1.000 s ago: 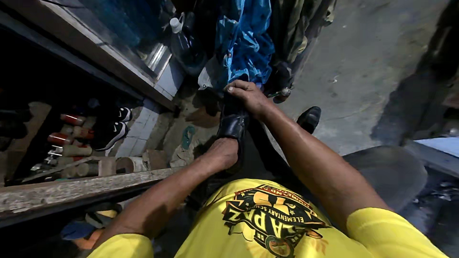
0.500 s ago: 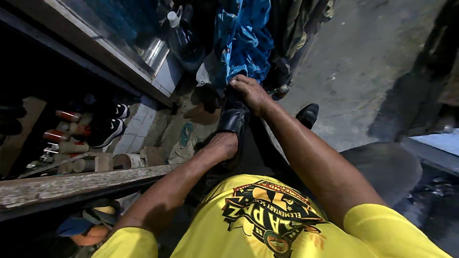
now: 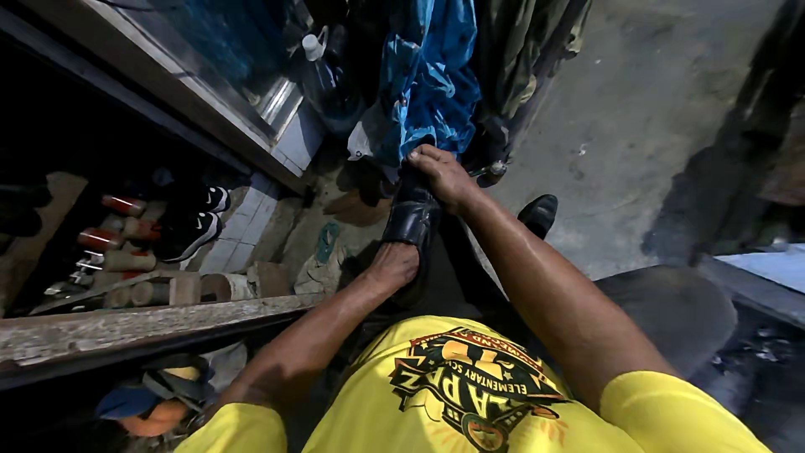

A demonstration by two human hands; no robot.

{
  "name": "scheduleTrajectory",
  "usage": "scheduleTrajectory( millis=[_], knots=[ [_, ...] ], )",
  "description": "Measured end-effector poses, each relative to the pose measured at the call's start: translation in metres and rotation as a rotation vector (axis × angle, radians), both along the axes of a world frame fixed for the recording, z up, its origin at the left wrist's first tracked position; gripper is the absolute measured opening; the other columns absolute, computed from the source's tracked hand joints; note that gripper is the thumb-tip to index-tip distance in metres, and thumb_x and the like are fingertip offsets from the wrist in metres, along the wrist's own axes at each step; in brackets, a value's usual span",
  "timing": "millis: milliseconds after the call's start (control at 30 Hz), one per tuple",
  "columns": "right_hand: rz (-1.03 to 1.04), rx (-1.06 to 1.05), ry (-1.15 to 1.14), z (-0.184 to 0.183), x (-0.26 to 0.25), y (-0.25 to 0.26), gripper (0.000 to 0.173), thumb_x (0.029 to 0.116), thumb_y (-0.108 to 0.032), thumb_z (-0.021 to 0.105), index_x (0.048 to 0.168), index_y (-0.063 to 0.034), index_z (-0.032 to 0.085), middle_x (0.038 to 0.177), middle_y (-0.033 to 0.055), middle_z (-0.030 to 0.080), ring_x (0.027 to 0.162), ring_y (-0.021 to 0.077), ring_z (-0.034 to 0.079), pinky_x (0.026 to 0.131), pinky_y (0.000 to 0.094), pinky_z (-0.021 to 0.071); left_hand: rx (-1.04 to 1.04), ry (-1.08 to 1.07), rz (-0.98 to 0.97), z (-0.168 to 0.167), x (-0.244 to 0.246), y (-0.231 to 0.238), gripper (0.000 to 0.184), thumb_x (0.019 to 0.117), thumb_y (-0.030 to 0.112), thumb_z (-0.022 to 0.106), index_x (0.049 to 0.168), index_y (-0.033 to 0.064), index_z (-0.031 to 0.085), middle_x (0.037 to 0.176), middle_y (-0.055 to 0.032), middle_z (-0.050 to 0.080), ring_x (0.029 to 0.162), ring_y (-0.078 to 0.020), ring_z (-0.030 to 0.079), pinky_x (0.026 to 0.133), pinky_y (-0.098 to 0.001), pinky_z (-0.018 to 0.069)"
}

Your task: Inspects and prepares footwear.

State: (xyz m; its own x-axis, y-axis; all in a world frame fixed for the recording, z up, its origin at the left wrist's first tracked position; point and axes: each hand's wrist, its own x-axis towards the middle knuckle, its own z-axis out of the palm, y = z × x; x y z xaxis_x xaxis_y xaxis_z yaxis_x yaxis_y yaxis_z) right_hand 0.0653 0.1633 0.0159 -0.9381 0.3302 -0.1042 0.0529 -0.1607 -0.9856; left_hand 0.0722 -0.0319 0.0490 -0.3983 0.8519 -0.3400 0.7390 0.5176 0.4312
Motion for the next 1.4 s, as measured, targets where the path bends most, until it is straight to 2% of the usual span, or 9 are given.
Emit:
scheduleTrajectory(
  millis=[233,333,400,633,833,1033,1100,1200,1400],
  knots=[
    [0.065,0.083,-0.026,0.004,-0.004,0.0,0.029,0.1097,-0.031,0.045,0.115,-0.0078,0.062,0.099,0.0056,0.065,0.087,0.0125,0.065,0.078,0.0329,0.0565,-0.26,-0.051,-0.067,0.006,-0.013,0.015,0.028,0.1039,0.015,0.055,0.117,-0.0056,0.068,0.115,-0.0269,0.068,0.112,-0.0435,0.064,0.096,-0.0603,0.0483],
    [0.028,0.051,-0.013,0.005,-0.002,-0.002,0.029,0.1096,-0.03,0.046,0.114,-0.0073,0.063,0.098,0.0064,0.067,0.086,0.0141,0.067,0.077,0.0341,0.0587,0.067,-0.024,0.071,-0.014,-0.005,0.0,0.032,0.1054,0.013,0.052,0.129,-0.0071,0.062,0.124,-0.028,0.065,0.119,-0.0407,0.063,0.105,-0.0537,0.0471],
    [-0.017,0.026,-0.007,0.005,0.001,-0.005,0.028,0.1091,-0.029,0.047,0.113,-0.007,0.064,0.097,0.0059,0.068,0.084,0.0138,0.067,0.075,0.0336,0.0579,0.228,-0.007,0.075,-0.042,-0.003,-0.01,0.026,0.1023,0.008,0.054,0.117,-0.009,0.067,0.11,-0.0284,0.069,0.104,-0.0412,0.068,0.094,-0.054,0.0536],
    [-0.014,0.019,-0.024,0.003,0.0,-0.001,0.03,0.11,-0.03,0.043,0.117,-0.0081,0.062,0.1,0.0053,0.067,0.086,0.0124,0.066,0.076,0.0323,0.057,-0.105,-0.015,-0.084,-0.001,-0.007,0.006,0.029,0.1048,0.01,0.05,0.116,-0.0115,0.066,0.116,-0.0315,0.067,0.114,-0.0472,0.064,0.099,-0.0602,0.0473],
    [-0.049,0.046,-0.05,-0.003,0.002,0.003,0.03,0.1092,-0.032,0.046,0.113,-0.0091,0.065,0.096,0.0058,0.068,0.084,0.0143,0.067,0.075,0.0353,0.0576,0.238,0.003,0.131,-0.008,-0.001,0.017,0.041,0.1023,0.01,0.057,0.142,-0.0029,0.054,0.142,-0.0236,0.056,0.133,-0.0348,0.054,0.112,-0.0482,0.0425],
    [-0.063,0.122,-0.089,-0.003,0.005,0.003,0.029,0.1084,-0.03,0.047,0.113,-0.0085,0.066,0.097,0.005,0.068,0.086,0.0138,0.066,0.079,0.0376,0.0571,-0.342,-0.08,-0.03,0.059,-0.002,0.015,0.017,0.1014,0.009,0.055,0.102,-0.0037,0.065,0.101,-0.0234,0.067,0.099,-0.0384,0.067,0.088,-0.0555,0.0536],
    [-0.061,0.138,-0.069,-0.004,0.003,0.004,0.027,0.1077,-0.03,0.049,0.111,-0.0094,0.066,0.096,0.0041,0.068,0.085,0.013,0.066,0.077,0.0366,0.0571,-0.223,-0.141,-0.078,0.065,-0.015,-0.002,0.018,0.1053,0.01,0.049,0.108,0.0009,0.064,0.099,-0.0166,0.066,0.092,-0.0301,0.067,0.084,-0.049,0.0555],
    [-0.059,0.138,-0.013,-0.005,0.003,0.003,0.024,0.1077,-0.028,0.049,0.109,-0.0097,0.065,0.094,0.0026,0.067,0.082,0.0107,0.065,0.075,0.0325,0.0568,-0.011,-0.193,-0.135,0.074,-0.029,-0.037,0.034,0.1063,0.009,0.049,0.136,0.0065,0.064,0.131,-0.0107,0.067,0.117,-0.0228,0.065,0.104,-0.0443,0.0517],
    [-0.054,0.024,0.092,-0.007,0.01,0.001,0.02,0.1086,-0.022,0.047,0.108,-0.0086,0.062,0.091,0.0012,0.066,0.081,0.0106,0.067,0.074,0.0304,0.0595,0.121,0.081,0.07,0.056,-0.019,-0.071,0.022,0.1,0.025,0.065,0.116,0.014,0.075,0.126,-0.0102,0.061,0.104,-0.0235,0.064,0.088,-0.043,0.0578]
  ],
)
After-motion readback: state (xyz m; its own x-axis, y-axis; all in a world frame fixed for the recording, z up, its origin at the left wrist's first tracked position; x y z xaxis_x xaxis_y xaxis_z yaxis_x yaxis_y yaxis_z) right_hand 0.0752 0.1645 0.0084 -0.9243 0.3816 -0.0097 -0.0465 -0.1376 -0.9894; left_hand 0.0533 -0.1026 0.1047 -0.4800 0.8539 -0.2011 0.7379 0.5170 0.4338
